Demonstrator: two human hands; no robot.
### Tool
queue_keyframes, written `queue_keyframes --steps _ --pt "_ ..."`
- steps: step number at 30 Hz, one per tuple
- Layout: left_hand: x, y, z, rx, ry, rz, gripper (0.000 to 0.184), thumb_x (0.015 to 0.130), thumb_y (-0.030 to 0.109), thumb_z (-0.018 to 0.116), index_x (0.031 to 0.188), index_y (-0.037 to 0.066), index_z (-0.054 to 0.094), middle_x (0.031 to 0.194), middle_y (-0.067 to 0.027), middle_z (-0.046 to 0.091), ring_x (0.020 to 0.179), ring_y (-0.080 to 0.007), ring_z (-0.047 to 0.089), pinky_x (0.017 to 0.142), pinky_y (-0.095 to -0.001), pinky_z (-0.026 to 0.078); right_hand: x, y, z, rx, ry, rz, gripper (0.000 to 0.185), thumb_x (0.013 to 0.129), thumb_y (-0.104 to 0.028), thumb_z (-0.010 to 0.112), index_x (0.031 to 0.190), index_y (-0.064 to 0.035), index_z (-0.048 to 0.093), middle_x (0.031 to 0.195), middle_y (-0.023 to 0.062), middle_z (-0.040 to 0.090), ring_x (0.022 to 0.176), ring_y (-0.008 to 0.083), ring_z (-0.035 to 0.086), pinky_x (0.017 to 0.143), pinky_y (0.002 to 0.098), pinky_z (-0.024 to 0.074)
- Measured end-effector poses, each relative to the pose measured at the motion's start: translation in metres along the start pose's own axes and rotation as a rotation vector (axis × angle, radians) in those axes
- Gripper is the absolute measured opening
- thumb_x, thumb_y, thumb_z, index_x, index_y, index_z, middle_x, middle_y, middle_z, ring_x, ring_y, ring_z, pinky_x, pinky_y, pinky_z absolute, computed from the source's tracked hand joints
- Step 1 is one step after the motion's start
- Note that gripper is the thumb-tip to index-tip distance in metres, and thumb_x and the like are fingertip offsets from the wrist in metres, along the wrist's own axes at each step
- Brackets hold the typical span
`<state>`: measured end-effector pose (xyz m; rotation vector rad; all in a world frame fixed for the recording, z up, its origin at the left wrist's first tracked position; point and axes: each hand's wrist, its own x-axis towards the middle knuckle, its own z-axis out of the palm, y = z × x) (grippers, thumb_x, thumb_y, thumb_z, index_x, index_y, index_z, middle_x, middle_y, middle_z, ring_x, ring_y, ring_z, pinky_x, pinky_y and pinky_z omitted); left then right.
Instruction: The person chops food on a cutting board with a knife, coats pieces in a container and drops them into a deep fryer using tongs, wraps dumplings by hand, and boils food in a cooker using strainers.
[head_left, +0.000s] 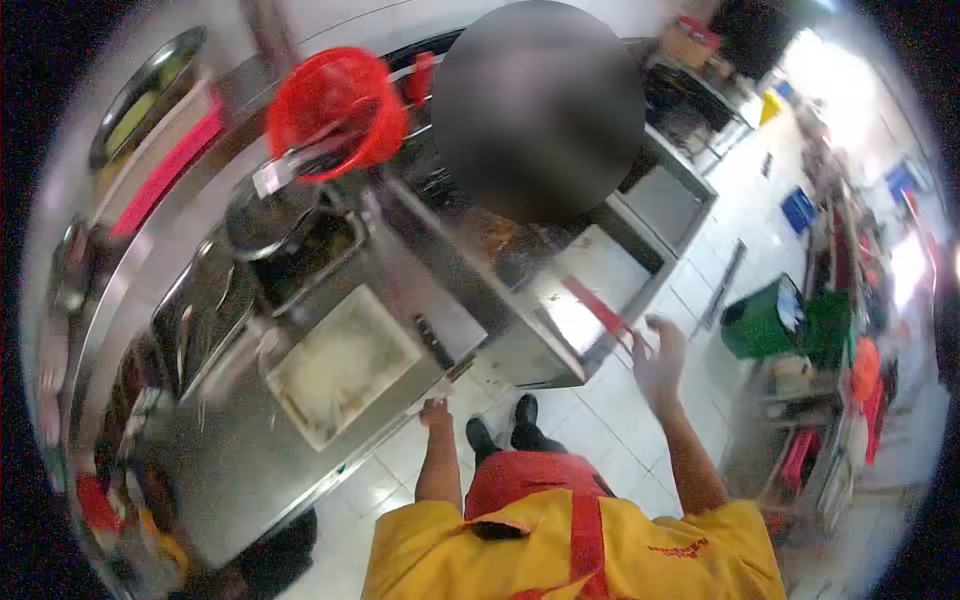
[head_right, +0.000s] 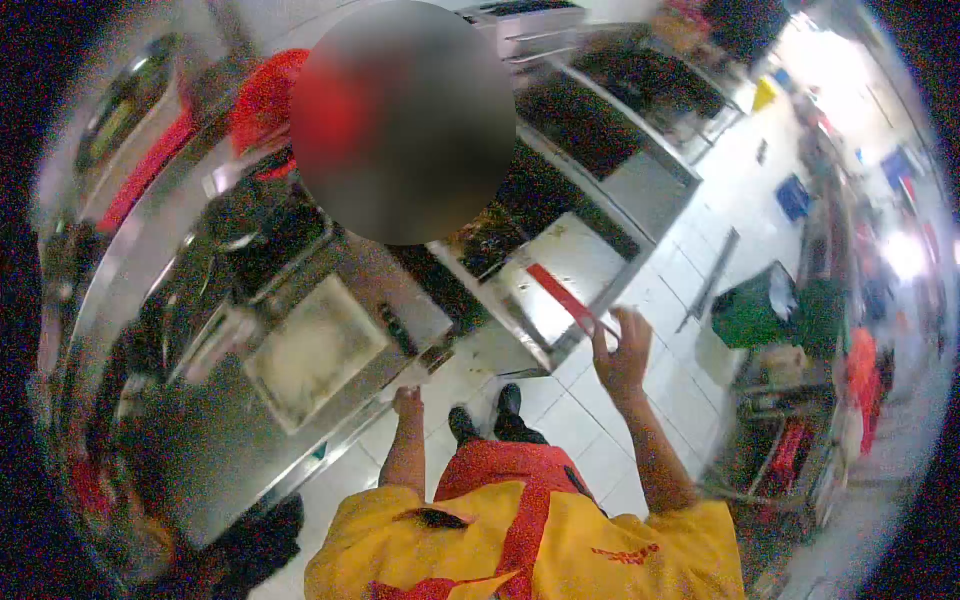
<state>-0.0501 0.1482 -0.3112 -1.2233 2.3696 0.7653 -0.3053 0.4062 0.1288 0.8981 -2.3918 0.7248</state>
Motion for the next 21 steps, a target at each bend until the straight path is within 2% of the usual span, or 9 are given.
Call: queue_keyframes --steps 6,9,10,12,14,16,17,18,21 --pt "0.029 0.02 -0.004 0.122 0.137 -0.096 0.048 0.087 0.036 0.047 0.127 0.012 0.04 0.127 -0.0084 0.043 0.113 -0.0267 0.046 0.095 -0.0456 0.036 -0.25 0.076 -0.113 -0.317 -0.292 0.508 0.027 0.076 -0.009 0.059 0.1 -0.0009 0.052 0.094 0.0177 0.053 0.087 0.0359 0.052 0.076 0.0432 0.0402" --pt "0.023 0.025 -0.015 0.438 -0.015 0.111 0.059 0.088 0.043 0.044 0.136 0.013 0.027 0.138 -0.0098 0.032 0.123 -0.0295 0.037 0.102 -0.046 0.027 -0.449 0.092 -0.163 -0.418 -0.564 1.069 0.036 0.075 -0.022 0.059 0.105 -0.004 0.052 0.1 0.019 0.052 0.096 0.0374 0.052 0.086 0.0435 0.0419" --pt "0.018 0.029 -0.016 0.59 -0.075 0.215 0.063 0.089 0.045 0.044 0.139 0.013 0.022 0.141 -0.0102 0.028 0.126 -0.0304 0.034 0.105 -0.0461 0.024 -0.548 0.106 -0.169 -0.541 -0.584 1.021 0.034 0.071 -0.02 0.06 0.099 -0.0009 0.054 0.093 0.0201 0.056 0.092 0.0373 0.053 0.077 0.0447 0.045" --pt "-0.001 0.037 -0.008 0.834 -0.183 0.41 0.071 0.09 0.049 0.042 0.145 0.014 0.013 0.148 -0.0111 0.02 0.132 -0.0323 0.028 0.11 -0.0463 0.018 -0.576 0.067 -0.199 -0.514 -0.792 1.578 0.035 0.07 -0.028 0.061 0.09 0.0012 0.061 0.093 0.0204 0.062 0.085 0.0351 0.06 0.072 0.0443 0.0489" --pt "-0.03 0.063 0.013 0.737 -0.193 0.495 0.059 0.088 0.039 0.042 0.136 0.012 0.02 0.131 -0.0111 0.027 0.115 -0.0298 0.032 0.096 -0.043 0.022 -0.626 0.048 -0.203 -0.474 -0.716 1.846 0.037 0.069 -0.031 0.062 0.086 0.002 0.063 0.091 0.02 0.064 0.08 0.0339 0.062 0.07 0.044 0.0502" --pt "-0.072 0.101 0.048 0.226 -0.302 0.408 0.048 0.085 0.028 0.043 0.127 0.01 0.027 0.115 -0.0111 0.033 0.098 -0.0274 0.037 0.082 -0.0396 0.027 -0.665 0.048 -0.204 -0.128 -0.854 1.592 0.039 0.066 -0.039 0.064 0.071 -0.0003 0.067 0.079 0.0207 0.066 0.074 0.031 0.066 0.068 0.0416 0.052" --pt "-0.097 0.121 0.069 -0.151 -0.397 0.281 0.042 0.084 0.023 0.043 0.122 0.009 0.03 0.107 -0.011 0.036 0.089 -0.0262 0.039 0.075 -0.038 0.029 -0.698 0.061 -0.171 -0.21 -0.67 1.838 0.037 0.067 -0.038 0.063 0.069 -0.0019 0.068 0.073 0.0203 0.065 0.071 0.0312 0.066 0.066 0.0424 0.0515" --pt "-0.127 0.141 0.088 -0.371 -0.487 0.186 0.037 0.083 0.018 0.043 0.118 0.008 0.034 0.098 -0.011 0.039 0.081 -0.0249 0.041 0.067 -0.0363 0.032 -0.703 0.07 -0.163 -0.141 -0.705 1.717 0.036 0.067 -0.038 0.061 0.07 -0.0027 0.067 0.074 0.0203 0.065 0.07 0.0324 0.065 0.066 0.0422 0.0512" --pt "-0.225 0.222 0.126 -0.44 -0.645 0.181 0.024 0.08 0.003 0.043 0.104 0.006 0.044 0.074 -0.011 0.049 0.055 -0.0212 0.047 0.046 -0.0313 0.039 -0.688 0.103 -0.162 -0.026 -0.334 1.61 0.038 0.07 -0.04 0.061 0.082 -0.004 0.066 0.082 0.0184 0.065 0.079 0.0341 0.062 0.073 0.0422 0.0491"
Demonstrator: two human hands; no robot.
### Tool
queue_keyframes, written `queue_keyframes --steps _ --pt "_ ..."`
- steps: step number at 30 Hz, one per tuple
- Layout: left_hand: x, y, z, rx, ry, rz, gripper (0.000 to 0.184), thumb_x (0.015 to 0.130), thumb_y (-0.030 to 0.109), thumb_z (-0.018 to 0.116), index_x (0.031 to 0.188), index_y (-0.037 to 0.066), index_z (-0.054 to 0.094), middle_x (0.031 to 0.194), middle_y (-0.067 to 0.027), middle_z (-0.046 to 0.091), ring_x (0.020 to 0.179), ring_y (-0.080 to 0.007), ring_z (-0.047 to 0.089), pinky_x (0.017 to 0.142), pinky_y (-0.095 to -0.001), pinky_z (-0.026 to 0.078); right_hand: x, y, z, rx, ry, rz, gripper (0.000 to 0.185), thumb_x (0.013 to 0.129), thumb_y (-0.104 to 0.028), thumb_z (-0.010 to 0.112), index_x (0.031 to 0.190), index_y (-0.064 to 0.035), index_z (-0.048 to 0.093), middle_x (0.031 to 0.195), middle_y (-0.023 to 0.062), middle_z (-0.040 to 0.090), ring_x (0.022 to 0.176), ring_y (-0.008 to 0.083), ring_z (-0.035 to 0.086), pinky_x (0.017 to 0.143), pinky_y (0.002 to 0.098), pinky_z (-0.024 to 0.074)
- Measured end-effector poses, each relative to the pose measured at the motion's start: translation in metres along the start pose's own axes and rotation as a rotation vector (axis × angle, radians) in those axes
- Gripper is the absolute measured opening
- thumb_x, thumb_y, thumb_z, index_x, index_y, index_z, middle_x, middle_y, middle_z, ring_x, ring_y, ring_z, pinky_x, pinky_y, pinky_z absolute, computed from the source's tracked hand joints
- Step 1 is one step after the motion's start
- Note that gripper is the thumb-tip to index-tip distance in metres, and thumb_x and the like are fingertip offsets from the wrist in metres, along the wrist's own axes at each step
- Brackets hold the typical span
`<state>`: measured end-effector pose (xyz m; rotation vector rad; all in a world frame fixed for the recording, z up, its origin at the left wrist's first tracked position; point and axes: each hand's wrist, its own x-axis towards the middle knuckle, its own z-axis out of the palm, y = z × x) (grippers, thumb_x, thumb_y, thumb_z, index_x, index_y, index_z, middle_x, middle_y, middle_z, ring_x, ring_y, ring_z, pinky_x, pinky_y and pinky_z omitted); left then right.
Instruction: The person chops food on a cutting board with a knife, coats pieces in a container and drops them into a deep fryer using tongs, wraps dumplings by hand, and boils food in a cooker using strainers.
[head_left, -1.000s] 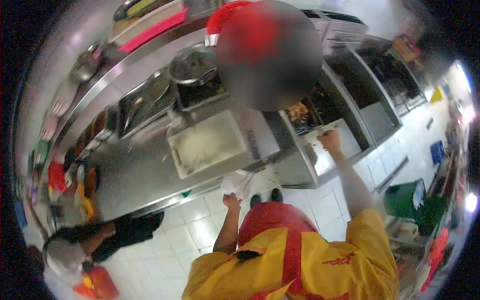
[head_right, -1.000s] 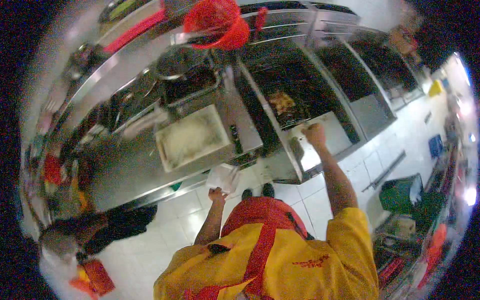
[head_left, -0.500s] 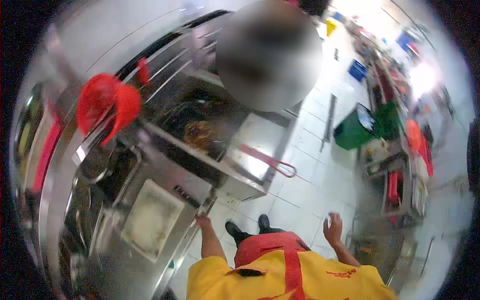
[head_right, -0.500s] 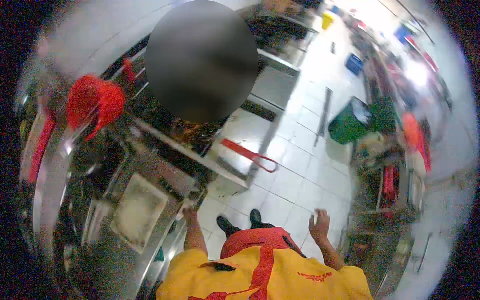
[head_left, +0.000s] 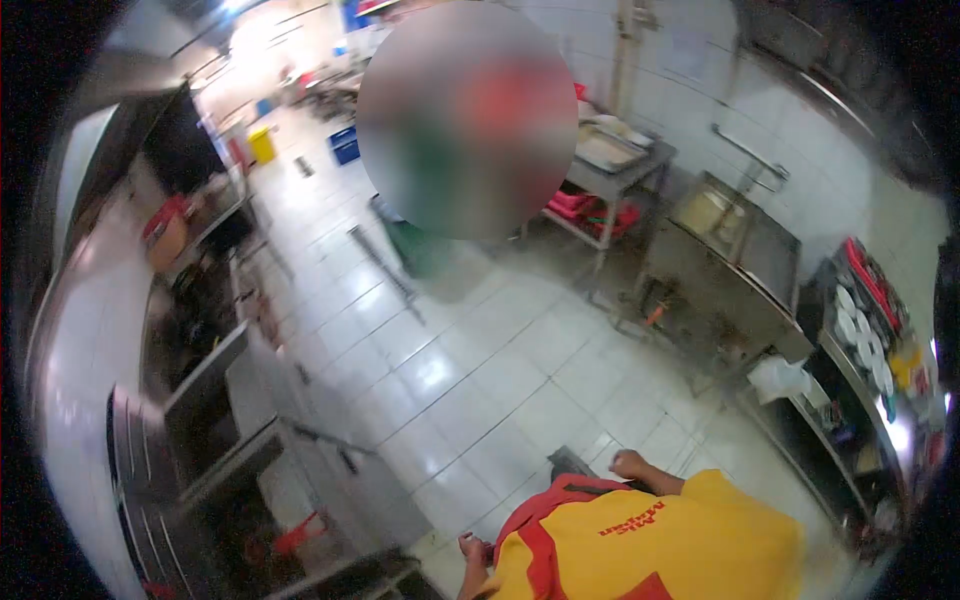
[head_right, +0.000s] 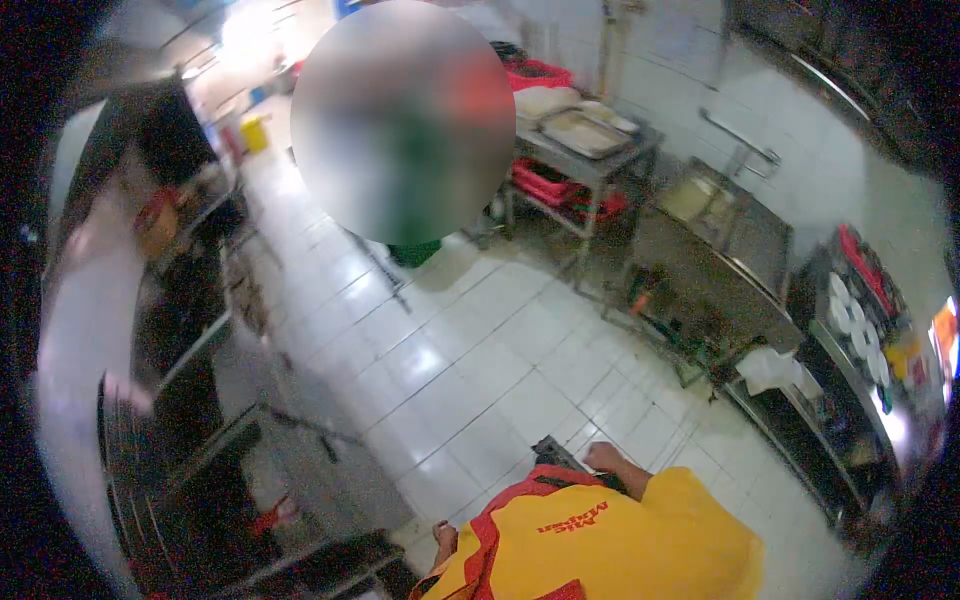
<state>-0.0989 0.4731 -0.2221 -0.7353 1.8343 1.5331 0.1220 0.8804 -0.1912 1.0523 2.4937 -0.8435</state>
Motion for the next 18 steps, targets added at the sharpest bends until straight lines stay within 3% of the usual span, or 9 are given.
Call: queue_keyframes --steps 1,7,9,10,12,14,15,17,18 --pt "-0.008 0.017 0.038 0.056 -0.04 0.048 0.022 0.079 -0.003 0.043 0.1 0.005 0.048 0.065 -0.0109 0.052 0.047 -0.02 0.049 0.039 -0.0297 0.041 0.014 0.006 -0.004 0.105 0.046 -0.078 0.039 0.073 -0.041 0.06 0.085 -0.0042 0.065 0.087 0.018 0.064 0.084 0.0342 0.061 0.077 0.0426 0.0477" --pt "0.024 0.099 0.197 0.566 -0.364 0.626 0.028 0.071 -0.009 0.039 0.089 0.004 0.056 0.059 -0.0027 0.048 0.045 -0.0105 0.042 0.038 -0.0258 0.033 0.064 0.02 -0.07 0.139 -0.073 0.175 0.038 0.073 -0.039 0.059 0.091 -0.0054 0.063 0.093 0.0187 0.064 0.09 0.0348 0.061 0.08 0.0422 0.0478" --pt "0.033 0.13 0.236 0.686 -0.296 1.018 0.03 0.068 -0.008 0.039 0.086 0.004 0.059 0.054 0.0015 0.044 0.046 -0.0091 0.039 0.039 -0.0264 0.03 0.083 0.035 -0.076 0.207 -0.042 0.069 0.039 0.074 -0.04 0.06 0.091 -0.0053 0.063 0.096 0.0181 0.064 0.093 0.0337 0.06 0.082 0.0416 0.0474" --pt "0.005 0.156 0.247 0.706 -0.357 1.006 0.029 0.072 0.001 0.04 0.091 0.008 0.059 0.054 -0.0061 0.054 0.048 -0.0156 0.049 0.048 -0.0308 0.04 0.088 0.032 -0.088 0.214 -0.044 0.069 0.039 0.074 -0.04 0.06 0.091 -0.0053 0.063 0.096 0.0181 0.064 0.093 0.0337 0.06 0.082 0.0416 0.0474" --pt "0.035 0.167 0.266 0.7 -0.458 0.862 0.02 0.082 0.01 0.045 0.099 0.009 0.057 0.06 -0.0069 0.054 0.046 -0.0148 0.043 0.048 -0.0317 0.038 0.105 0.024 -0.112 0.249 -0.006 0.028 0.044 0.077 -0.042 0.054 0.076 0.0001 0.065 0.082 0.024 0.062 0.081 0.0375 0.061 0.075 0.0461 0.0473" --pt "0.068 0.161 0.291 0.704 -0.366 0.794 0.025 0.086 0.022 0.044 0.098 0.005 0.056 0.062 -0.0092 0.055 0.049 -0.0164 0.047 0.05 -0.0315 0.04 0.134 0.026 -0.135 0.26 -0.017 -0.007 0.041 0.077 -0.042 0.056 0.081 -0.0024 0.066 0.085 0.0219 0.063 0.082 0.0367 0.061 0.076 0.0444 0.0475" --pt "0.086 0.159 0.301 0.7 -0.287 0.73 0.037 0.09 0.034 0.043 0.098 0.001 0.056 0.064 -0.0116 0.056 0.052 -0.018 0.05 0.052 -0.0314 0.041 0.15 0.024 -0.15 0.317 0.024 -0.001 0.039 0.077 -0.042 0.057 0.083 -0.004 0.066 0.086 0.0204 0.064 0.084 0.036 0.061 0.076 0.0434 0.0475" --pt "0.113 0.162 0.305 0.831 -0.498 0.512 0.063 0.09 0.059 0.032 0.101 0.001 0.055 0.066 -0.0145 0.06 0.051 -0.0211 0.054 0.053 -0.0325 0.044 0.185 0.02 -0.184 0.38 0.079 0.001 0.036 0.078 -0.041 0.059 0.088 -0.0072 0.065 0.088 0.0165 0.065 0.087 0.0325 0.061 0.078 0.0407 0.0475" --pt "0.108 0.177 0.312 0.921 -0.564 0.308 0.068 0.09 0.061 0.026 0.104 0.001 0.054 0.068 -0.0147 0.061 0.05 -0.0207 0.055 0.05 -0.0325 0.045 0.202 0.019 -0.202 0.379 0.086 -0.007 0.036 0.078 -0.041 0.059 0.088 -0.0072 0.065 0.088 0.0165 0.065 0.087 0.0325 0.061 0.078 0.0407 0.0475"
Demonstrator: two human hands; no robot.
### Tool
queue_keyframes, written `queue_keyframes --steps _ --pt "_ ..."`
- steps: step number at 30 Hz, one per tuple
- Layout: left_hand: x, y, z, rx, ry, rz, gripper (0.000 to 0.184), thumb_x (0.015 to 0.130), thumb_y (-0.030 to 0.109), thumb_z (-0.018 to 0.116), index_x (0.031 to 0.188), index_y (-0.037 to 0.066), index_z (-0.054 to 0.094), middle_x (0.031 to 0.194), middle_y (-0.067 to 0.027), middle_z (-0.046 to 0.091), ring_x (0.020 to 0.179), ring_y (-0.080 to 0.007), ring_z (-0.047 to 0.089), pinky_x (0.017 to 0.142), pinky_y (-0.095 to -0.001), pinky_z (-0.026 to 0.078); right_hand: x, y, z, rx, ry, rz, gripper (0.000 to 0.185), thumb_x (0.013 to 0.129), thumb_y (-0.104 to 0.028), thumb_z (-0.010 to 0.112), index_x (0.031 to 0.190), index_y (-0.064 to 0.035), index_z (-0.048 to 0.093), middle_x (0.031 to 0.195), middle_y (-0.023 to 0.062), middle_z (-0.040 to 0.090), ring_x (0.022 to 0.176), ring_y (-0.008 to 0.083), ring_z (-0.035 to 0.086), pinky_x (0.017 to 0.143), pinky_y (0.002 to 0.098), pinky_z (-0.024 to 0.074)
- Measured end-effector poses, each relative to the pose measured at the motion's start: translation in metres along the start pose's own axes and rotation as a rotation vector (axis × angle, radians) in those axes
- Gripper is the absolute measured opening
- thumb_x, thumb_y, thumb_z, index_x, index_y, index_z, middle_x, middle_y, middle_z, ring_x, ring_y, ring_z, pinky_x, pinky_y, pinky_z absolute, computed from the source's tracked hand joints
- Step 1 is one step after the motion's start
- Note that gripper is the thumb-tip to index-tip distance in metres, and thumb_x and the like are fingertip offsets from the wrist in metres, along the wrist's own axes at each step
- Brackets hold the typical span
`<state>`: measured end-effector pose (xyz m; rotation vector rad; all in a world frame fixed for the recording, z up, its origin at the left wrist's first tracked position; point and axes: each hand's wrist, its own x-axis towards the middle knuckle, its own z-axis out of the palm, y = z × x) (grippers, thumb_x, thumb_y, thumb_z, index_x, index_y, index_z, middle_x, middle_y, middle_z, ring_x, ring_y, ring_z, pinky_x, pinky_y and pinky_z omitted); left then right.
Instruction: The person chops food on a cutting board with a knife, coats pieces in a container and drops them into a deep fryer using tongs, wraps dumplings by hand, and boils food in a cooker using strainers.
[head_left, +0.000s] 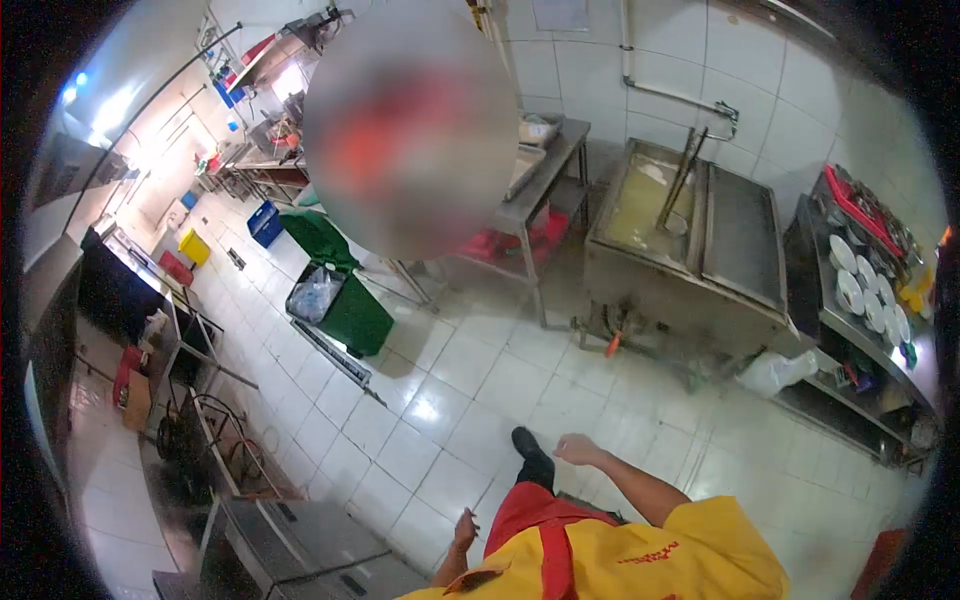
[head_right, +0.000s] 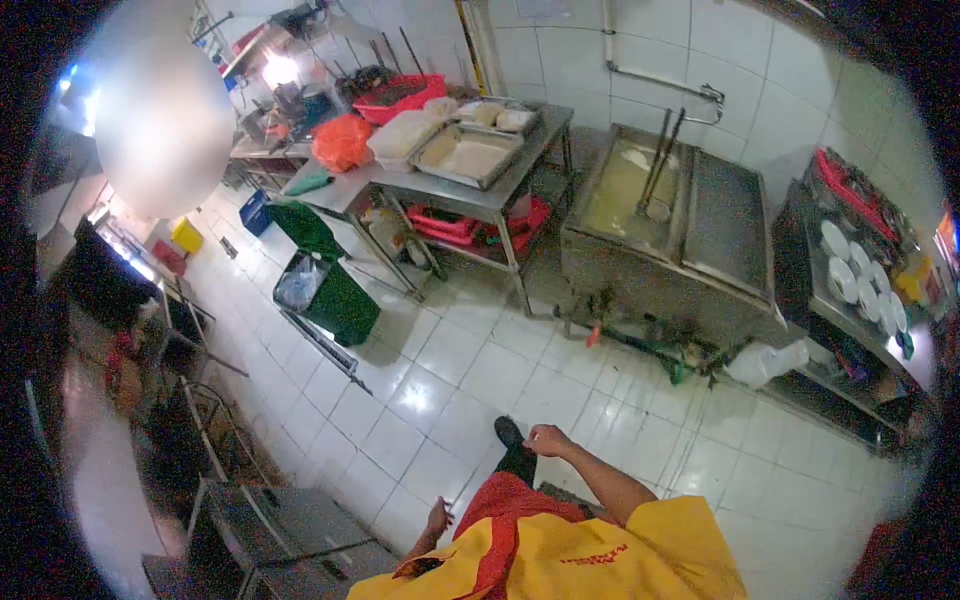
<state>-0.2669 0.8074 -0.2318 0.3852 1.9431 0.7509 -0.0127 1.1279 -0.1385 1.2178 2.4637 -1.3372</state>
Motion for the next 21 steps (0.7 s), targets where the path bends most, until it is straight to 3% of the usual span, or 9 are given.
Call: queue_keyframes --steps 2,5,11,12,13,15,16,17,21 --pt "0.025 0.018 -0.001 0.052 -0.03 -0.201 0.072 0.089 0.064 0.024 0.104 0.001 0.056 0.072 -0.0159 0.063 0.046 -0.0203 0.056 0.042 -0.0334 0.045 0.041 -0.013 -0.032 0.14 0.039 0.046 0.038 0.078 -0.042 0.059 0.088 -0.0069 0.065 0.088 0.0153 0.065 0.086 0.0305 0.061 0.078 0.0394 0.0477" --pt "0.072 0.062 -0.015 0.203 -0.125 -0.066 0.074 0.088 0.065 0.024 0.104 0.0 0.056 0.074 -0.0178 0.063 0.052 -0.0235 0.06 0.046 -0.0335 0.049 0.105 -0.017 -0.085 0.166 0.098 0.033 0.035 0.078 -0.039 0.06 0.09 -0.0059 0.065 0.087 0.014 0.066 0.082 0.0269 0.062 0.075 0.0367 0.0487" --pt "0.235 0.184 -0.03 -0.212 -0.036 -0.078 0.045 0.092 0.043 0.038 0.099 0.003 0.057 0.071 -0.0117 0.062 0.056 -0.0222 0.06 0.045 -0.0343 0.047 0.215 -0.054 -0.196 0.212 0.198 0.087 0.034 0.078 -0.036 0.065 0.091 -0.0046 0.064 0.081 0.0117 0.066 0.077 0.0242 0.063 0.071 0.0355 0.0497" --pt "0.263 0.221 -0.035 0.008 0.055 0.113 0.039 0.09 0.04 0.042 0.1 0.006 0.058 0.07 -0.0103 0.062 0.059 -0.0221 0.06 0.049 -0.0353 0.049 0.235 -0.062 -0.213 0.2 0.189 0.083 0.034 0.078 -0.036 0.065 0.091 -0.0046 0.064 0.081 0.0117 0.066 0.077 0.0242 0.063 0.071 0.0355 0.0497" --pt "0.322 0.231 -0.041 0.414 0.23 0.529 0.035 0.089 0.036 0.046 0.095 0.004 0.059 0.073 -0.0134 0.063 0.063 -0.0275 0.061 0.058 -0.0403 0.05 0.253 -0.067 -0.227 0.248 0.252 0.02 0.033 0.078 -0.035 0.064 0.091 -0.0041 0.064 0.08 0.0111 0.065 0.075 0.0225 0.063 0.069 0.0344 0.0497" --pt "0.365 0.342 -0.061 0.253 0.29 0.572 0.035 0.088 0.032 0.049 0.083 0.0 0.06 0.073 -0.0175 0.062 0.072 -0.0365 0.06 0.066 -0.0481 0.045 0.277 -0.105 -0.269 0.386 0.273 -0.012 0.028 0.081 -0.03 0.063 0.09 -0.0032 0.063 0.075 0.0088 0.064 0.064 0.0171 0.062 0.062 0.0307 0.0491" --pt "0.387 0.396 -0.068 0.206 0.426 0.784 0.035 0.088 0.033 0.049 0.081 0.0 0.06 0.07 -0.0168 0.061 0.069 -0.0335 0.06 0.065 -0.0444 0.045 0.304 -0.11 -0.279 0.389 0.262 -0.019 0.028 0.081 -0.03 0.063 0.09 -0.0032 0.063 0.075 0.0088 0.064 0.064 0.0171 0.062 0.062 0.0307 0.0491" --pt "0.37 0.476 -0.083 0.028 0.305 0.604 0.034 0.089 0.033 0.05 0.084 0.0 0.059 0.069 -0.0147 0.059 0.066 -0.0277 0.058 0.064 -0.0391 0.046 0.333 -0.113 -0.286 0.445 0.256 -0.068 0.028 0.082 -0.029 0.063 0.091 -0.0029 0.062 0.075 0.008 0.063 0.061 0.0161 0.061 0.061 0.03 0.0489" --pt "0.45 0.659 -0.134 -0.125 0.339 0.806 0.031 0.092 0.028 0.049 0.09 -0.001 0.06 0.073 -0.0095 0.06 0.066 -0.0182 0.056 0.063 -0.0326 0.045 0.431 -0.167 -0.345 0.495 0.259 -0.234 0.027 0.083 -0.027 0.063 0.094 -0.002 0.061 0.076 0.0073 0.063 0.065 0.0146 0.06 0.062 0.0292 0.0485"
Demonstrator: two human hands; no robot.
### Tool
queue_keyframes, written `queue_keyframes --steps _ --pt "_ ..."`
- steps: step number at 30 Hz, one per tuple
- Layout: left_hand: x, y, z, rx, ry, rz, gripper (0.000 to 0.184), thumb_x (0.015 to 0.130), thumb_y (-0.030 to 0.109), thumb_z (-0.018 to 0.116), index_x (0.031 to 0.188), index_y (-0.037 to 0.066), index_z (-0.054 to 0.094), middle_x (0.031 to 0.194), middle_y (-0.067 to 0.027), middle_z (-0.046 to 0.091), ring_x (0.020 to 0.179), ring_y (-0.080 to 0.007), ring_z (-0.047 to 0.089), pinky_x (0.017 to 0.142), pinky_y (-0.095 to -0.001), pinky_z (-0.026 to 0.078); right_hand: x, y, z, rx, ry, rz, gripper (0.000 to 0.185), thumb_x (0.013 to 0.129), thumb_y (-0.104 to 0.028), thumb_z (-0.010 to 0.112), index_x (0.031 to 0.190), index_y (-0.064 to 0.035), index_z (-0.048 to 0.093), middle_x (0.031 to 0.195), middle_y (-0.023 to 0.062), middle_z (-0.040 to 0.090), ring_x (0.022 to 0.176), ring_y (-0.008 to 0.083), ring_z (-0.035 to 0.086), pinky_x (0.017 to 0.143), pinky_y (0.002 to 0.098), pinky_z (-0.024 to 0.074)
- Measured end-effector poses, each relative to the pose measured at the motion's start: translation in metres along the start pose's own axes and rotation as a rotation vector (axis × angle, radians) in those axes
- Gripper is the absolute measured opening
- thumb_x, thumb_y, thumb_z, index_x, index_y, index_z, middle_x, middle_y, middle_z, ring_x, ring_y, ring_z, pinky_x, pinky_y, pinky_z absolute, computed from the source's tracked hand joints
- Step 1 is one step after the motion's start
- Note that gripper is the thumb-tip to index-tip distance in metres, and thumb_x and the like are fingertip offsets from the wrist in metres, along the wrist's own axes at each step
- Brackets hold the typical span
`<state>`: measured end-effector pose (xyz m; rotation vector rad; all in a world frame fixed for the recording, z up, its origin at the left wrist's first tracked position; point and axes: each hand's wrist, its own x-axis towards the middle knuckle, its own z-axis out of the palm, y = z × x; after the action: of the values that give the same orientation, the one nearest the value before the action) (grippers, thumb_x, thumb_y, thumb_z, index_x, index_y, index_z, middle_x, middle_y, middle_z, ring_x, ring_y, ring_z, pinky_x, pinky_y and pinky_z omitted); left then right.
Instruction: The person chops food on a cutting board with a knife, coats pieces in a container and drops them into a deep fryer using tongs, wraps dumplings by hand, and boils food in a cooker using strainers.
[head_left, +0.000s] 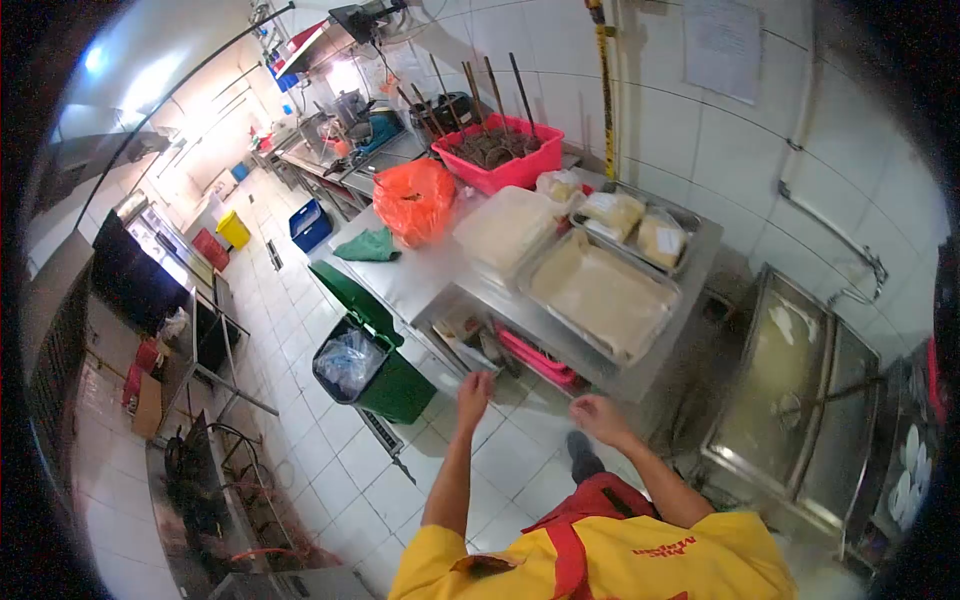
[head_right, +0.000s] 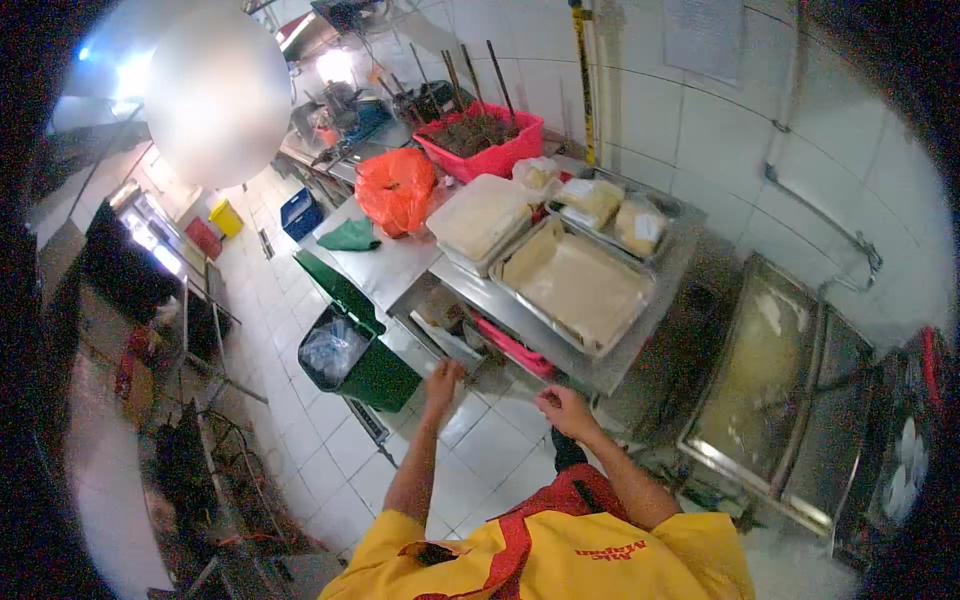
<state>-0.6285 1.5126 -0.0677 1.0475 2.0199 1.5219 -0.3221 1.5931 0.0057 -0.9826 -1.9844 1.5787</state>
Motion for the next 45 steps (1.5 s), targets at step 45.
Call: queue_keyframes --steps 45 --pt "0.376 0.199 0.015 -0.283 -0.958 0.334 0.012 0.082 0.0 0.058 0.094 -0.002 0.058 0.083 -0.0094 0.062 0.074 -0.0179 0.062 0.07 -0.0284 0.049 0.319 -0.172 -0.028 -0.407 1.232 0.095 0.015 0.084 -0.012 0.06 0.095 -0.0021 0.061 0.086 0.0071 0.059 0.078 0.0157 0.056 0.07 0.0277 0.0442"
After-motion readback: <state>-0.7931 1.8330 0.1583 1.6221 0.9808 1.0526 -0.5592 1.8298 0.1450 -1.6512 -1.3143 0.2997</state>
